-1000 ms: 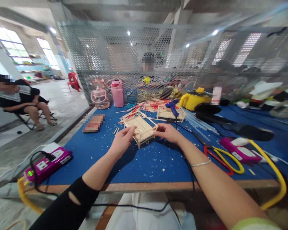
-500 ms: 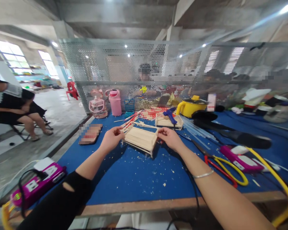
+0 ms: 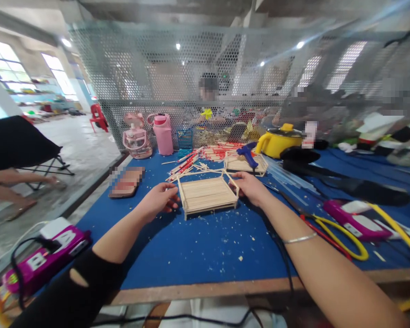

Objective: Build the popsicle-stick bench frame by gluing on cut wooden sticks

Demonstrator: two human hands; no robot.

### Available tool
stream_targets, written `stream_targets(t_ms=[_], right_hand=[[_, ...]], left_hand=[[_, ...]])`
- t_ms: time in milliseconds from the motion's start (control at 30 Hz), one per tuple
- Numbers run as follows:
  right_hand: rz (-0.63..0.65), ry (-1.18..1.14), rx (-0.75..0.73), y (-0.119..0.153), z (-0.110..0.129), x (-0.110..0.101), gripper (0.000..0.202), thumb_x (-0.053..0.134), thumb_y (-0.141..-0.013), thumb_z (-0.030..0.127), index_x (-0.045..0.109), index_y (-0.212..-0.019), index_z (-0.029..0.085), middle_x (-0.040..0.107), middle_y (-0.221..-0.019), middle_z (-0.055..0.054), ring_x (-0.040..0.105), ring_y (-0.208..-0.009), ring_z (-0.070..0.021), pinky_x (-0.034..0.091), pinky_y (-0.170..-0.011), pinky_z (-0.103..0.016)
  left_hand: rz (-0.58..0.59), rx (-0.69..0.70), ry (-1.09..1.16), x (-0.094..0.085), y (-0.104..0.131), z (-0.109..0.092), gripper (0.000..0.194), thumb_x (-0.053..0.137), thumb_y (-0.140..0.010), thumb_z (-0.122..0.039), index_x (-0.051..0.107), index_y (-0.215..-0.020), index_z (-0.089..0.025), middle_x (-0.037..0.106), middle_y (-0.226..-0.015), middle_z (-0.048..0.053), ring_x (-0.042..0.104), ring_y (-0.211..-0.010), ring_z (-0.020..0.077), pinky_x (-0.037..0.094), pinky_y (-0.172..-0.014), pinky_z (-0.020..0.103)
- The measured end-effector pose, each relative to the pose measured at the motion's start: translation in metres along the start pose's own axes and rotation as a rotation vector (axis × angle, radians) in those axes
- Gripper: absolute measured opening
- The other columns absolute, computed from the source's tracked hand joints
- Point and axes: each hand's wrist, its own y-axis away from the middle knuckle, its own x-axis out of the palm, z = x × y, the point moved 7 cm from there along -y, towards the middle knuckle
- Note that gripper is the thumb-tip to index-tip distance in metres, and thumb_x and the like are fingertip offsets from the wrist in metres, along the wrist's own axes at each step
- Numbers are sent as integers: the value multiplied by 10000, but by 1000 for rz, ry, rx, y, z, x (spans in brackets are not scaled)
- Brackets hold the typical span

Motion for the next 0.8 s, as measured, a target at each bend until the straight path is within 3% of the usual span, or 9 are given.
stream_targets(t_ms=[167,300,433,633,800], right_hand=[[133,1,117,10,-1,4,299,767,-576,309,582,-761,166,540,-549,35,370,-408,-48,182,-344,-179],[144,-7,146,13,1,9,353,778,-544,253,599,-838,172,528,-516,61,329,-368,-35,131,-332,-178],[138,-77,103,14,6,12,457,799,-511,251,592,-911,176,569,-570,56,362,-383,-36,155,-333,-177],[85,-192,12,15,17,10,530,813,-524,309,554,-971,188,600,-636,51,421,-429,-47,210,-351,-168],[50,-214,19,14,15,9,469,807,-539,282,557,-925,189,573,-600,67,418,-421,-45,257,-356,-168]], left_hand=[[132,-5,15,16,4,1,530,737,-668,-273,539,-1150,-175,663,-694,7,521,-448,72,302,-363,148],[85,-7,73,17,3,3,675,748,-642,-233,505,-1268,-159,609,-601,-17,465,-419,67,258,-358,161],[45,108,88,13,2,-4,827,749,-641,-218,395,-1385,-140,487,-462,-78,376,-374,61,228,-358,165],[101,263,122,10,8,-23,836,753,-672,-295,375,-1399,-127,442,-409,-102,306,-347,45,179,-357,159],[135,257,86,15,9,-21,759,737,-695,-300,411,-1365,-154,467,-469,-92,367,-372,52,240,-363,154]])
